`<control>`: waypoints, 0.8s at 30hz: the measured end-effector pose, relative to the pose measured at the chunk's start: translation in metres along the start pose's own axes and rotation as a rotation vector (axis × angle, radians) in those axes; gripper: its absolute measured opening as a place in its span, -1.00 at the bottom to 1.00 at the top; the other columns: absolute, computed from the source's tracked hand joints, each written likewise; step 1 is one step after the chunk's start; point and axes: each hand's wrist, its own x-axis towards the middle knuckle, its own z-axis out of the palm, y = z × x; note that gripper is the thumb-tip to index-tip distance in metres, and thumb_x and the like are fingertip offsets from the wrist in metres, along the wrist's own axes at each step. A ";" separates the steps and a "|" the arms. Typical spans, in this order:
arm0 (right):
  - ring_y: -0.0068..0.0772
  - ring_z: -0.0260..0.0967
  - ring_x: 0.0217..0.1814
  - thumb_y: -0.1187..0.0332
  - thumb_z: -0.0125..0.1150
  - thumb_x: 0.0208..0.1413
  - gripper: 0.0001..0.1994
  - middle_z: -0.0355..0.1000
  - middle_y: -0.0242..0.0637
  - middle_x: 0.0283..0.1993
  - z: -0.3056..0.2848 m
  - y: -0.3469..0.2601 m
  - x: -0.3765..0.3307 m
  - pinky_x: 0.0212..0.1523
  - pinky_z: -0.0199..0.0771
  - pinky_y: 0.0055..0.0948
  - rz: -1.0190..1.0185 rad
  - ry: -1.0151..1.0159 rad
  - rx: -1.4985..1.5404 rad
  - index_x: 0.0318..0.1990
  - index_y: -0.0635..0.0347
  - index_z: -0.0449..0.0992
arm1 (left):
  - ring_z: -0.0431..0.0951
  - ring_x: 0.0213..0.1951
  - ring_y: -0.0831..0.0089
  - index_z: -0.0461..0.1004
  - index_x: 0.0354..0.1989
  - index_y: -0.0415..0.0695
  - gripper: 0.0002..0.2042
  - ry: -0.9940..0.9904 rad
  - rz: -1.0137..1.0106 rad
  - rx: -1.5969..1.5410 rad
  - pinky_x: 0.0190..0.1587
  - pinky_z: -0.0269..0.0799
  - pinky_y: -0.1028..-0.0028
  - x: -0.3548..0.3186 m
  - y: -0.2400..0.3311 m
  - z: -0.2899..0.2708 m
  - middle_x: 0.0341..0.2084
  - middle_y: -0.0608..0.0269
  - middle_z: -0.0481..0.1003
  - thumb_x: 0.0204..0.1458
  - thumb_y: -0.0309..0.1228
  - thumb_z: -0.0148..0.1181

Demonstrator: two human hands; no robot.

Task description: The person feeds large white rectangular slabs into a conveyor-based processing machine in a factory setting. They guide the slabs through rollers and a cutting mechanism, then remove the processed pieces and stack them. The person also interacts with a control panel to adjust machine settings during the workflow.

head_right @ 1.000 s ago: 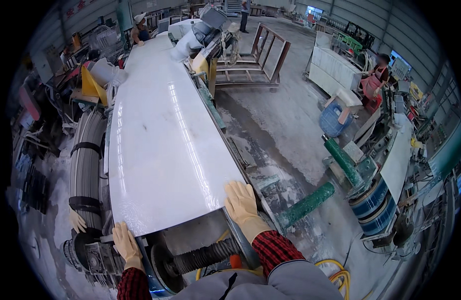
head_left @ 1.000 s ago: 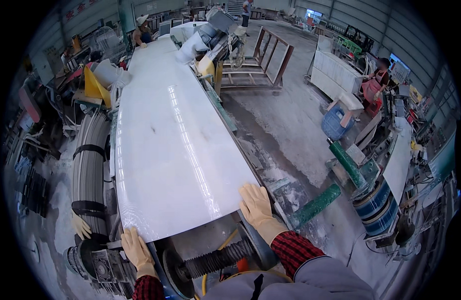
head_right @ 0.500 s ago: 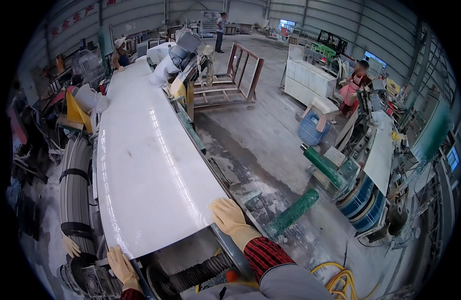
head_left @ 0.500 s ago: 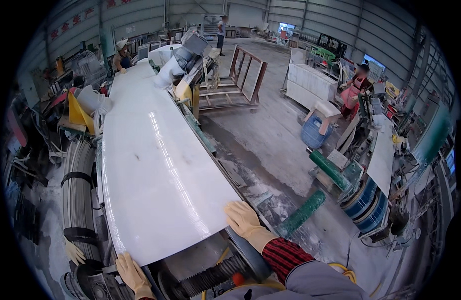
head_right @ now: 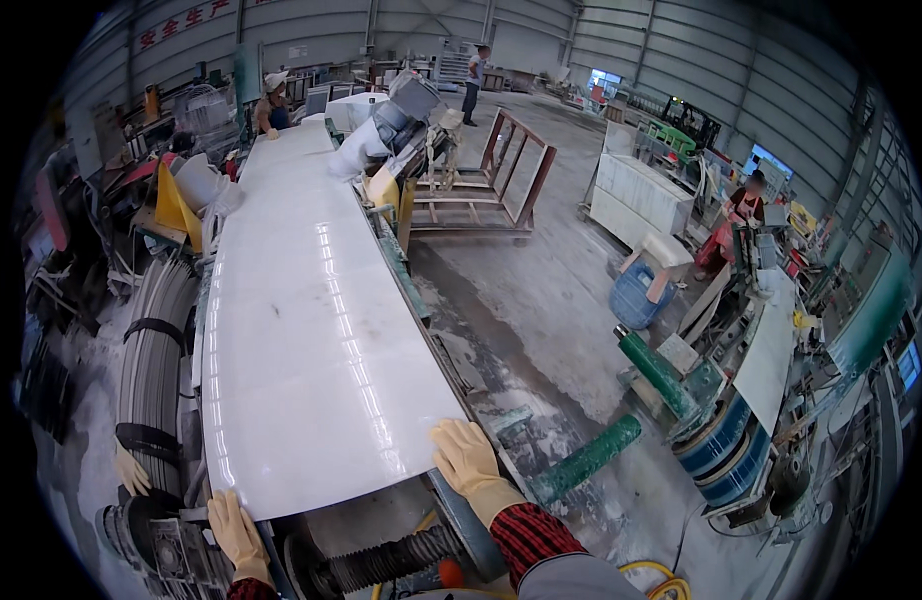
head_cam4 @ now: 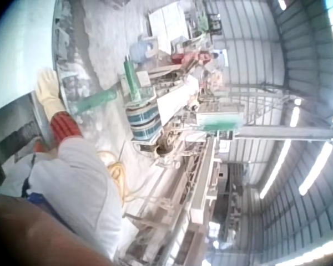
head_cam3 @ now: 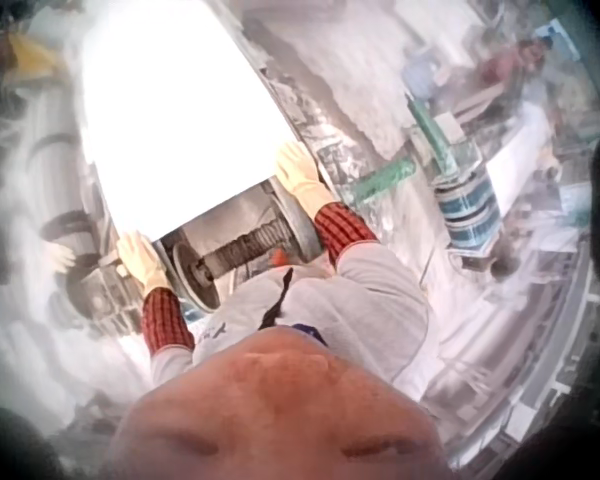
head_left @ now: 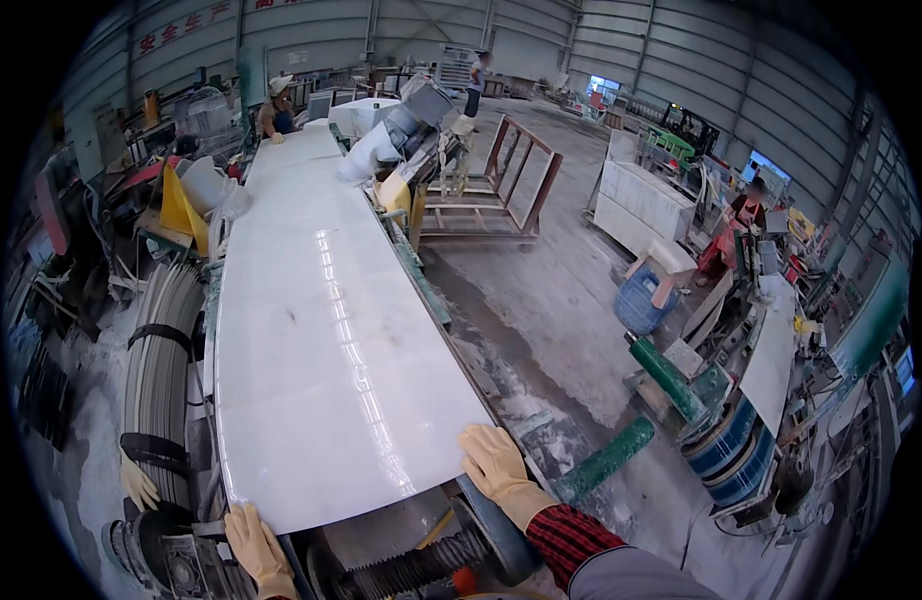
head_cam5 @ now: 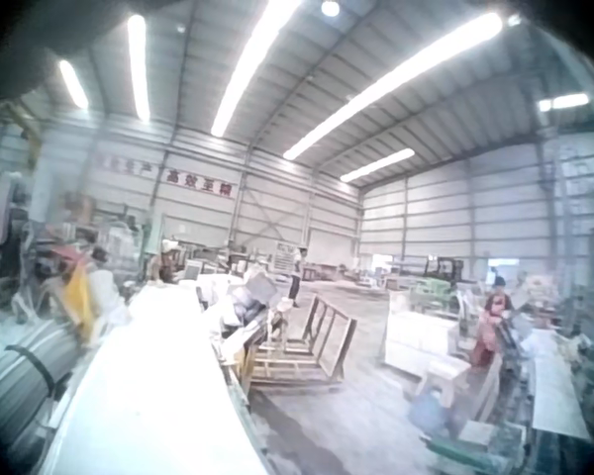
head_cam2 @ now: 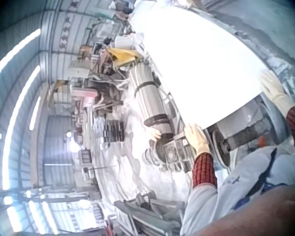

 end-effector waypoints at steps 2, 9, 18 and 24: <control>0.04 0.47 0.28 0.29 0.28 0.34 -0.71 0.54 -0.10 0.21 -0.006 0.001 -0.001 0.30 0.42 0.02 0.006 0.015 -0.008 0.14 0.13 0.57 | 0.28 0.58 -0.43 0.46 0.54 -0.26 -0.56 -0.029 -0.017 -0.016 0.65 0.20 -0.13 0.006 0.009 -0.002 0.59 -0.37 0.36 0.55 -0.49 0.07; 0.21 0.46 0.34 0.29 0.29 0.29 -0.66 0.57 0.06 0.20 0.015 0.008 0.000 0.33 0.40 0.15 -0.029 -0.007 0.007 0.14 0.22 0.63 | 0.40 0.44 -0.38 0.53 0.42 -0.20 -0.56 0.082 0.032 0.032 0.53 0.30 -0.15 0.008 0.011 -0.019 0.45 -0.29 0.47 0.38 -0.46 0.20; 0.36 0.43 0.42 0.44 0.20 0.36 -0.65 0.54 0.21 0.31 0.021 0.007 -0.020 0.44 0.39 0.20 -0.042 -0.071 -0.024 0.24 0.37 0.59 | 0.49 0.33 -0.24 0.56 0.33 -0.10 -0.62 0.090 0.011 -0.047 0.45 0.41 -0.08 0.021 0.027 -0.040 0.30 -0.11 0.56 0.36 -0.43 0.29; 0.44 0.40 0.45 0.45 0.21 0.41 -0.63 0.49 0.27 0.40 0.021 0.005 -0.019 0.52 0.36 0.22 0.002 -0.119 -0.009 0.30 0.39 0.57 | 0.51 0.23 -0.06 0.57 0.23 -0.08 -0.62 0.160 0.022 -0.003 0.31 0.46 0.01 0.016 0.028 -0.046 0.23 0.01 0.54 0.24 -0.47 0.34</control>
